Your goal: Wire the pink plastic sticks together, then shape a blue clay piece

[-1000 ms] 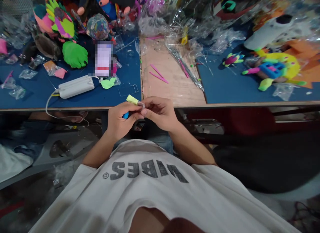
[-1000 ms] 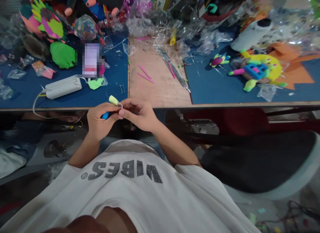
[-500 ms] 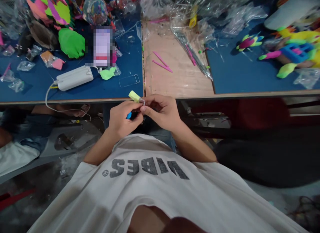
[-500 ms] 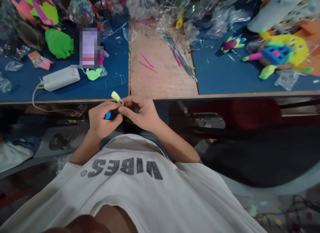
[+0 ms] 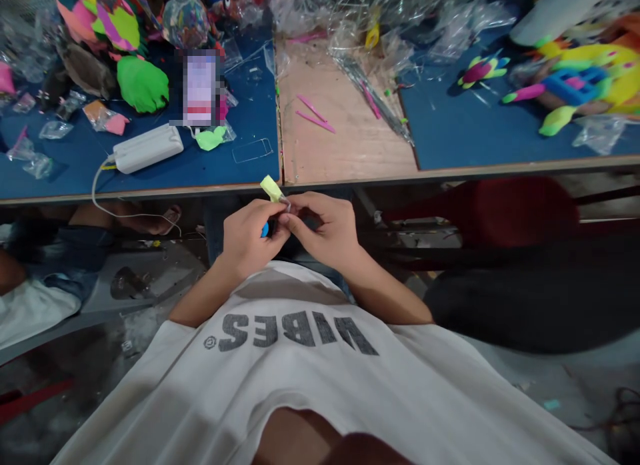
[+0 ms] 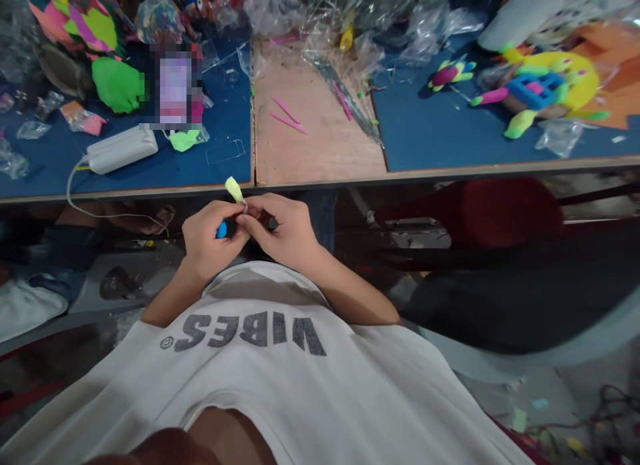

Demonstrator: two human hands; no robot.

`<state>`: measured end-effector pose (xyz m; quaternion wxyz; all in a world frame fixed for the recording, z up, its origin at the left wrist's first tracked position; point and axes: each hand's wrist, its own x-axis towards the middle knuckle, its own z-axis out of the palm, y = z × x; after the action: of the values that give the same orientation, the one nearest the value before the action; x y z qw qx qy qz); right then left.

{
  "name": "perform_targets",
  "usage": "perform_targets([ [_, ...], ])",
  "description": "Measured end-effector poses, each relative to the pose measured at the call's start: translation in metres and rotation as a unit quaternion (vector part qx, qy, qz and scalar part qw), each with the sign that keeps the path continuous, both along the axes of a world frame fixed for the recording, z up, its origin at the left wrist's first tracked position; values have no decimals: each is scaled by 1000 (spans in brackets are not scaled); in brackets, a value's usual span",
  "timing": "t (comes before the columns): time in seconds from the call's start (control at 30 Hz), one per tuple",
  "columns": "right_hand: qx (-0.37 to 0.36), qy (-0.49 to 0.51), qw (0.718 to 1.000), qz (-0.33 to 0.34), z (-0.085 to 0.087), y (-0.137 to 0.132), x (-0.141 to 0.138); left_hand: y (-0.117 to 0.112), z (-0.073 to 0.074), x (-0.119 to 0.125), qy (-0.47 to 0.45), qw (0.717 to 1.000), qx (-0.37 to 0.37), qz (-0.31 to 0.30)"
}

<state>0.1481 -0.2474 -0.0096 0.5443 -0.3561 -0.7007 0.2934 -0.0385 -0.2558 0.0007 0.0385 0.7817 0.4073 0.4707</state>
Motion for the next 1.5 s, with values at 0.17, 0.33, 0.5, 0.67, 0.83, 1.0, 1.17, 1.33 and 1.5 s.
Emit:
perform_targets([
  [0.17, 65, -54, 996, -9, -5, -7, 5, -9, 0, 1, 17, 1000, 16, 3],
  [0.33, 57, -69, 996, 20, -5, -17, 8, -18, -1, -2, 38, 999, 39, 6],
  [0.5, 50, -30, 997, -48, -4, -27, 2, -26, -11, 2, 46, 994, 89, 44],
  [0.67, 128, -136, 980, -72, -9, -30, 3, -34, -19, 9, 60, 992, 112, 24],
  [0.83, 139, -283, 947, -60, -12, -34, 9, -34, -21, 2, 106, 989, 94, 36],
  [1.0, 68, -403, 912, -36, -5, -43, 4, -29, -19, -9, 192, 975, 114, 21],
  [1.17, 51, -484, 872, -57, 1, -41, 0, -27, -14, -15, 274, 953, 129, -2],
  [1.33, 107, -511, 851, -51, 0, -32, 2, -19, -7, -15, 329, 932, 153, -5],
  [1.5, 227, -512, 828, 22, 1, -2, 14, 6, 19, -21, 367, 908, 190, -69],
])
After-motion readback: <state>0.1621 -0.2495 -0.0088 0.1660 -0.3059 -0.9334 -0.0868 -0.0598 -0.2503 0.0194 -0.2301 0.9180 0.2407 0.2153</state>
